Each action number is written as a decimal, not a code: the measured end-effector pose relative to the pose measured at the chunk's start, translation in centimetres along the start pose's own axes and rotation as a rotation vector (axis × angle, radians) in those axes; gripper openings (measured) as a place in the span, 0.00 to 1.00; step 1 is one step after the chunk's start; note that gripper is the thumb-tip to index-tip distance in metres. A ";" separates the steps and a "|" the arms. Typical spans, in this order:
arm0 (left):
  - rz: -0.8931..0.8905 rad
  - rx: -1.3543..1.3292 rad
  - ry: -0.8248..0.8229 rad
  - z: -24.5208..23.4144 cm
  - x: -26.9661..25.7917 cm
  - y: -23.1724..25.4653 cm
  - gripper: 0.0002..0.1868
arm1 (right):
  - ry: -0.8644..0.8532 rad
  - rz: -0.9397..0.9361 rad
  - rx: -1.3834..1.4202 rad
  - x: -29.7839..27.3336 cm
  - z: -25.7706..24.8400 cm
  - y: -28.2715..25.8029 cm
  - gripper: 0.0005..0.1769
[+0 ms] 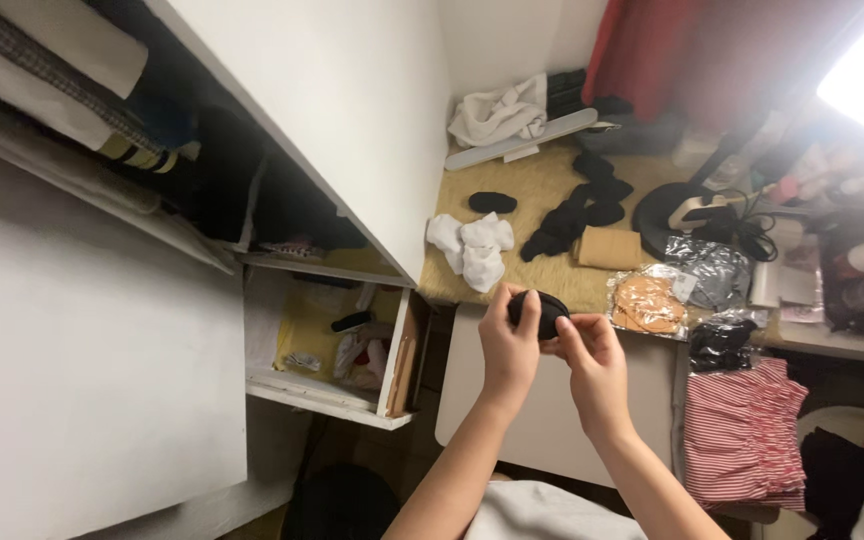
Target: The person repeatedly picks up black socks from a cluttered surface, turns them inside out, and folds them into small bundles. The person handles the socks one at a time, placing each folded sock back onto the surface. No tools are used.
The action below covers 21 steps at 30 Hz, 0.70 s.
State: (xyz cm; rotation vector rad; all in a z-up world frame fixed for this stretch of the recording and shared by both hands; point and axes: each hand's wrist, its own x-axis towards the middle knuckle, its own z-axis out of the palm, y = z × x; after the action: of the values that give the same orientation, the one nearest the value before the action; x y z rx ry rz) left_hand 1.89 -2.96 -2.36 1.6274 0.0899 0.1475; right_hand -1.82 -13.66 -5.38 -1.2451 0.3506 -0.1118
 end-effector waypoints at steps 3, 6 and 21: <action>-0.091 -0.215 -0.021 0.3 0.2 -0.3 0.16 | 0.008 -0.013 0.043 0.8 -0.4 -0.7 0.09; -0.243 -0.351 -0.039 0.5 0.3 -0.5 0.19 | -0.027 0.049 0.123 1.2 -0.8 -0.8 0.10; 0.045 -0.282 -0.343 -1.0 0.2 -2.0 0.22 | 0.016 0.369 0.506 1.7 -0.6 -2.7 0.16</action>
State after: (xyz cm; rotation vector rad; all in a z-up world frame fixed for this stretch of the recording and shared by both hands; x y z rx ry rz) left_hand 1.98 -1.84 -4.30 1.3524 -0.2221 -0.0826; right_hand -0.16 -15.58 -3.31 -0.6669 0.5233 0.1028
